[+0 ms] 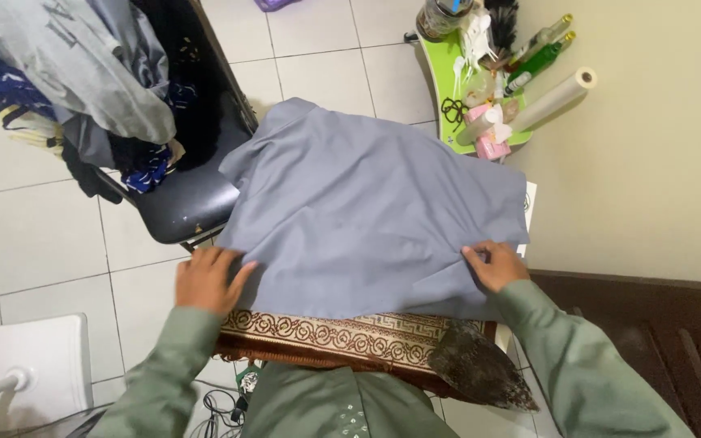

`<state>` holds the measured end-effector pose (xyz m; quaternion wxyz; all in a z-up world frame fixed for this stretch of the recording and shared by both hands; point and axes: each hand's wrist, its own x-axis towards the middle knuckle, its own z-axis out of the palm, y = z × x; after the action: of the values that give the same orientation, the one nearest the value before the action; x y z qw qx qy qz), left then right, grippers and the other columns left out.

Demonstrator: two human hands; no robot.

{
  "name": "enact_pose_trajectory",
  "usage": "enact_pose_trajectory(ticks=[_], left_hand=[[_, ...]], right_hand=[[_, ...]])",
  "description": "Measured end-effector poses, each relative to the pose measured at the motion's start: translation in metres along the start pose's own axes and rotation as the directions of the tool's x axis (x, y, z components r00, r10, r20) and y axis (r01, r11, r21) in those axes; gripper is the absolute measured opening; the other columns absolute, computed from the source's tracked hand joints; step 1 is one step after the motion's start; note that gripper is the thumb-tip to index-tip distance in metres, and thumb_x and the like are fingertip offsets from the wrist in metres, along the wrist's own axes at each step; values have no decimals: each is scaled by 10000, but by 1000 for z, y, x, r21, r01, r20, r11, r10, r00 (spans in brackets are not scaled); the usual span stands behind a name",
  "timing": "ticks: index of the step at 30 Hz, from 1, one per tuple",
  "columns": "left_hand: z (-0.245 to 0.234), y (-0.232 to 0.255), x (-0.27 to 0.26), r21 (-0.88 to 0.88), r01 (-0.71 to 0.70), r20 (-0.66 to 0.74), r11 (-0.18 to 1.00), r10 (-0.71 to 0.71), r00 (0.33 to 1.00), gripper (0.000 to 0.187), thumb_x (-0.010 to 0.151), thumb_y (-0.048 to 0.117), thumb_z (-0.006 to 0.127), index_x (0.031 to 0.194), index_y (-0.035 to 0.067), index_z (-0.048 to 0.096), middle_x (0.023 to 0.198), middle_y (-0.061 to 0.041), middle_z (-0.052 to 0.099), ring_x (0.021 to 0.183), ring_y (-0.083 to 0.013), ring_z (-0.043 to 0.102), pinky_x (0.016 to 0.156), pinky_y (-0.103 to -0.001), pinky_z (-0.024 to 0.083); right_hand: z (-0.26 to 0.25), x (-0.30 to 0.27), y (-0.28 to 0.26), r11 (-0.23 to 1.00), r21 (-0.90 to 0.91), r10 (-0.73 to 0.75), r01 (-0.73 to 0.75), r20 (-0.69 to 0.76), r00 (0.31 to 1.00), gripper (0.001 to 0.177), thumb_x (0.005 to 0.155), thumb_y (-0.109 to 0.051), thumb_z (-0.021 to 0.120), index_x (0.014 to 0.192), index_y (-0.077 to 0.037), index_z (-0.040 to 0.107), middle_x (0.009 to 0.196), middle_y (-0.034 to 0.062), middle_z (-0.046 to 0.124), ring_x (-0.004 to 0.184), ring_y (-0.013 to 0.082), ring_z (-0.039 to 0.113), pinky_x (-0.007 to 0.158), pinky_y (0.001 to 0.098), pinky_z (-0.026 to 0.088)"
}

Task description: Folding and ironing a grey button-down shirt on a patterned surface.

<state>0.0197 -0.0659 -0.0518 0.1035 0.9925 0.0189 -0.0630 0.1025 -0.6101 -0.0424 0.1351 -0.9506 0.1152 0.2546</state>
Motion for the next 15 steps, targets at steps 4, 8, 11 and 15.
enact_pose_trajectory(ticks=[4,8,11,15], left_hand=[[35,14,25,-33,42,110,999,-39,993,391,976,595,531,1204,319,687,1130,4,735,1146,-262,664,952,-513,503],[48,12,22,-112,89,-54,990,-96,994,251,1002,542,559,1071,336,687,925,17,742,953,-255,737,818,-474,580],[51,9,17,-177,203,-20,963,-210,978,269,1032,571,518,1102,356,665,921,-9,746,925,-290,743,803,-486,592],[53,12,16,-129,304,62,944,-299,952,333,1023,632,469,1147,375,642,988,-35,763,947,-325,753,824,-504,592]], right_hand=[[25,2,17,991,36,-129,132,-76,989,306,803,-373,815,1070,-225,798,1113,157,702,1162,392,677,987,455,540],[41,27,46,927,47,-347,372,-270,898,212,775,-185,804,971,-262,777,1042,49,699,1099,295,686,980,408,540],[38,41,43,886,108,-346,450,-491,799,297,784,-77,802,1040,-217,746,1035,42,658,953,266,700,886,382,555],[44,29,27,985,105,-102,138,-293,951,730,720,-418,889,1362,-236,594,1340,101,535,1202,365,631,972,548,517]])
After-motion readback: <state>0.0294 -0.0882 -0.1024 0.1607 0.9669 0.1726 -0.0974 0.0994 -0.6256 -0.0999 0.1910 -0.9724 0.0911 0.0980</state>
